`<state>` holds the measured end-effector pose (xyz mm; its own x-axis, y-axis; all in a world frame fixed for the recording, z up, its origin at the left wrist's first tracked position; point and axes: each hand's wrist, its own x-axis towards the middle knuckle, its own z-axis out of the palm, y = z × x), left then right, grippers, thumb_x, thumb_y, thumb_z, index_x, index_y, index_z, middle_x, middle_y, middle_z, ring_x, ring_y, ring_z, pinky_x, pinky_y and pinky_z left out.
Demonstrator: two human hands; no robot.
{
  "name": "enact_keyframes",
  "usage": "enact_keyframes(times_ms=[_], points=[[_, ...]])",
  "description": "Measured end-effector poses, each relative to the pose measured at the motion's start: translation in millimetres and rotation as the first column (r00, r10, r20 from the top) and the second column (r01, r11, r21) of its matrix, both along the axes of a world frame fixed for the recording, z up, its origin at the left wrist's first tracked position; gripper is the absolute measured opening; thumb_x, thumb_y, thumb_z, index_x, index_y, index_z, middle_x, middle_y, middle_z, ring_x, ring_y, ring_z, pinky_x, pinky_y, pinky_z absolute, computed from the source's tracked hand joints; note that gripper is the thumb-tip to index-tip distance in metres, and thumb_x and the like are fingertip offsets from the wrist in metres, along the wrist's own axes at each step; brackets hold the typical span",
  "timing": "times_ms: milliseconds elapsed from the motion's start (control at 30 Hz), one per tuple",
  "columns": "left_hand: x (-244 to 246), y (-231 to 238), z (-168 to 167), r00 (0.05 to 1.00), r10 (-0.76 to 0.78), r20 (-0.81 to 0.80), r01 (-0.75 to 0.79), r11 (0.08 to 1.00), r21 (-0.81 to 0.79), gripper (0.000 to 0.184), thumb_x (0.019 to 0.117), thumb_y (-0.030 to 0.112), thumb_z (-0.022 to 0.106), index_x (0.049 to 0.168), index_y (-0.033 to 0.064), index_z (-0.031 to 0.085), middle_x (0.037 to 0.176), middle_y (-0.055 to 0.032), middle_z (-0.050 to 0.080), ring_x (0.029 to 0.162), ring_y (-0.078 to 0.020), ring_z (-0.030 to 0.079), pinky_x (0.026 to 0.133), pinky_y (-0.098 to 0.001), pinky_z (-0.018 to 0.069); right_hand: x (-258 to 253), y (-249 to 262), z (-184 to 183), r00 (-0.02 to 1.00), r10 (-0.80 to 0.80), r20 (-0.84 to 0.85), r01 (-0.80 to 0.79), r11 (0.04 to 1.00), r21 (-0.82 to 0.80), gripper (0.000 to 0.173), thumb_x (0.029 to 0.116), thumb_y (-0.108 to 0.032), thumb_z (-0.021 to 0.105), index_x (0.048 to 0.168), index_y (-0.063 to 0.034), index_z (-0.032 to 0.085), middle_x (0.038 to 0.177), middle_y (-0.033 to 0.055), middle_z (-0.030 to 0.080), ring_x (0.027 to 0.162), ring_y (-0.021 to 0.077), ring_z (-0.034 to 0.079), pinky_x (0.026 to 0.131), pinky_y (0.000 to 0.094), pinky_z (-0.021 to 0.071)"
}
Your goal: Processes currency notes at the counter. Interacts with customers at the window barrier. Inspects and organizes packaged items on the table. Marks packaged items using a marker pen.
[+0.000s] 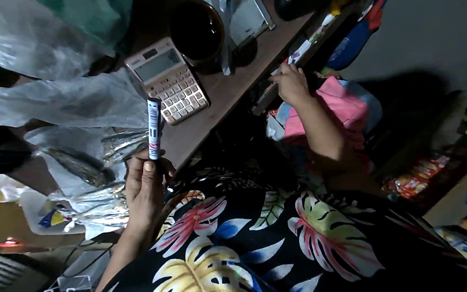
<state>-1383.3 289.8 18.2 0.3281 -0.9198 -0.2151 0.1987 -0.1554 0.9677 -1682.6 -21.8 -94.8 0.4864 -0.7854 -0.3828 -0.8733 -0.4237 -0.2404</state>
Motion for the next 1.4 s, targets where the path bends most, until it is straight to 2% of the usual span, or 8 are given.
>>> enact_keyframes(times_ms=[133,267,400,633,800,1067,1300,1400], points=[[-1,4,-3,1.0,0.006,-0.002,-0.006,1.0,-0.008,0.025,0.1079,0.043,0.047,0.122,0.0257,0.058,0.087,0.0108,0.066,0.075,-0.0034,0.063,0.07,-0.0196,0.0543,2,-7,5,0.995,-0.02,-0.096,0.032,0.992,0.12,0.046,0.0984,0.0,0.05,0.14,-0.013,0.064,0.142,0.021,0.058,0.136,0.0412,0.052,0.112,0.0633,0.0367],[-1,5,0,1.0,0.005,0.006,-0.005,1.0,-0.015,0.024,0.1077,0.043,0.047,0.122,0.0264,0.059,0.087,0.0114,0.067,0.076,-0.003,0.064,0.071,-0.0194,0.0549,7,-8,1,0.992,-0.083,-0.096,0.094,0.989,0.114,0.048,0.1012,-0.014,0.055,0.148,-0.0049,0.053,0.149,0.0198,0.054,0.136,0.0411,0.052,0.111,0.0642,0.0379],[-4,6,4,0.999,-0.004,0.043,0.004,1.0,-0.014,0.024,0.1084,0.041,0.046,0.122,0.0267,0.058,0.087,0.0125,0.067,0.075,-0.0014,0.064,0.069,-0.0172,0.0538,5,-11,3,0.986,-0.163,-0.039,0.165,0.983,0.074,0.045,0.1001,-0.003,0.052,0.145,-0.0059,0.056,0.152,0.0201,0.05,0.125,0.0465,0.059,0.097,0.0688,0.048],[-11,5,4,0.999,-0.033,0.03,0.034,0.999,-0.012,0.024,0.1078,0.043,0.047,0.121,0.027,0.059,0.087,0.0124,0.067,0.076,-0.0017,0.064,0.07,-0.017,0.054,-20,-37,3,0.982,-0.181,0.062,0.175,0.98,0.094,0.049,0.0991,0.007,0.042,0.139,-0.0106,0.064,0.148,0.0164,0.056,0.136,0.0403,0.053,0.107,0.0637,0.0436],[-14,4,5,0.998,-0.051,0.033,0.051,0.999,-0.012,0.026,0.1078,0.043,0.047,0.123,0.0259,0.059,0.088,0.0115,0.068,0.076,-0.0018,0.064,0.071,-0.0171,0.0541,-19,-35,7,0.991,-0.126,0.044,0.12,0.985,0.127,0.037,0.0993,0.003,0.049,0.124,-0.0093,0.073,0.139,0.0225,0.06,0.131,0.043,0.055,0.106,0.0644,0.0439],[-21,0,12,0.995,-0.073,0.073,0.073,0.997,0.003,0.022,0.1091,0.039,0.045,0.12,0.0248,0.058,0.088,0.0118,0.068,0.077,-0.0022,0.065,0.071,-0.0172,0.0547,-1,-23,-3,0.978,-0.153,-0.143,0.156,0.988,0.011,0.036,0.1007,-0.002,0.048,0.13,-0.0039,0.069,0.154,0.0235,0.047,0.139,0.0437,0.046,0.11,0.0634,0.0374],[-28,-3,12,0.989,-0.113,0.098,0.113,0.994,0.011,0.023,0.1093,0.037,0.045,0.12,0.0207,0.057,0.084,0.0106,0.068,0.073,-0.0034,0.064,0.069,-0.0189,0.0545,-16,-27,-18,0.997,0.061,0.036,-0.061,0.998,-0.017,0.039,0.0948,0.006,0.055,0.128,-0.0088,0.07,0.138,0.0179,0.061,0.137,0.041,0.048,0.112,0.0623,0.0348],[-33,-5,15,0.986,-0.124,0.108,0.122,0.992,0.026,0.024,0.1101,0.035,0.043,0.121,0.0191,0.057,0.086,0.0101,0.068,0.075,-0.0035,0.065,0.07,-0.0184,0.0547,-13,-20,-20,0.997,0.075,0.0,-0.075,0.997,-0.011,0.037,0.0946,0.006,0.054,0.126,-0.008,0.07,0.134,0.0174,0.063,0.134,0.0413,0.05,0.112,0.0623,0.0333]])
